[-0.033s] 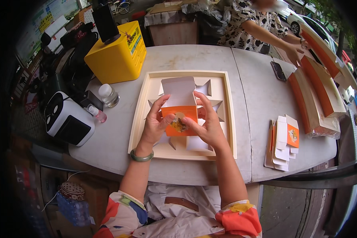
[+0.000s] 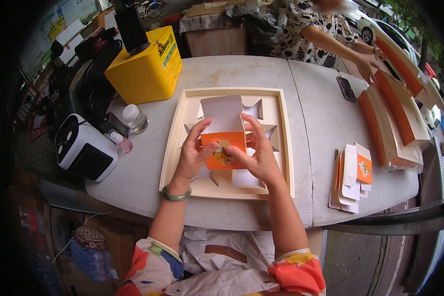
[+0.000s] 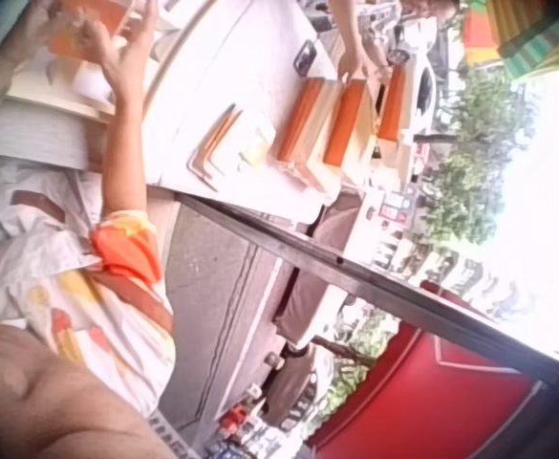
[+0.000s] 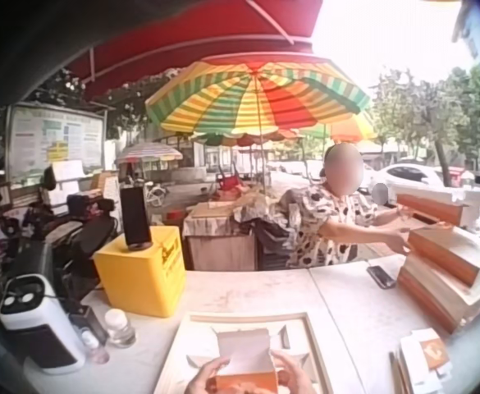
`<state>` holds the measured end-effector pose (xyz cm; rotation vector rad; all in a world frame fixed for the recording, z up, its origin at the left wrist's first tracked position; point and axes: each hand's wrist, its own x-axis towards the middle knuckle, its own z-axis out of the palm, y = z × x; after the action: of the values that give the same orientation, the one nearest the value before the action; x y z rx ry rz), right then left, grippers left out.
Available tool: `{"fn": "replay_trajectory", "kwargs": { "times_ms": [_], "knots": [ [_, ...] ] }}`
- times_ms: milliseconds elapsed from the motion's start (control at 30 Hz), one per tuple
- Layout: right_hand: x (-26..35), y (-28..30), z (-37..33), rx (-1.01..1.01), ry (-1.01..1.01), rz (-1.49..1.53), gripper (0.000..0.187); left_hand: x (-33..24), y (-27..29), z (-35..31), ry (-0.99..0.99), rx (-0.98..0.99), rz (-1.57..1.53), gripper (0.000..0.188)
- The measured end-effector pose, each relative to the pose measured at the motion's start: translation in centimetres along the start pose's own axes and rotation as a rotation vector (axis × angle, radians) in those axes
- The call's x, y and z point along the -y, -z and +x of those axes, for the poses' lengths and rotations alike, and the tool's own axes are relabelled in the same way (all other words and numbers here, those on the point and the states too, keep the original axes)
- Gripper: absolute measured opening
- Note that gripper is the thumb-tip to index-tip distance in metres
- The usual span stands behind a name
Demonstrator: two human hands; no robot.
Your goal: The person folds a flat white cardboard sheet with pre-cut star-shaped compartments into a tray and places it into a wooden frame. Then the person folds small orange and white paper boxes and places them into the compartments of the tray.
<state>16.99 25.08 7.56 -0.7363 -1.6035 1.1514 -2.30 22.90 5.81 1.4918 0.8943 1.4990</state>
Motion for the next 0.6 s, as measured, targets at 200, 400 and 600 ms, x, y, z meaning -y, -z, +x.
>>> {"fn": "replay_trajectory", "kwargs": {
  "times_ms": [200,400,600],
  "knots": [
    [0.45,-0.16,0.01,-0.016,-0.047,-0.001,0.081,0.0,0.12,-0.07,0.037,0.009,-0.015,0.065],
    [0.56,-0.14,0.07,0.002,-0.032,0.035,0.08,0.09,0.16,0.0,0.073,0.021,-0.069,0.07],
    [0.7,-0.12,-0.04,0.009,-0.044,0.039,0.076,-0.62,-0.02,0.08,0.092,0.026,-0.127,0.077]
  ]
}}
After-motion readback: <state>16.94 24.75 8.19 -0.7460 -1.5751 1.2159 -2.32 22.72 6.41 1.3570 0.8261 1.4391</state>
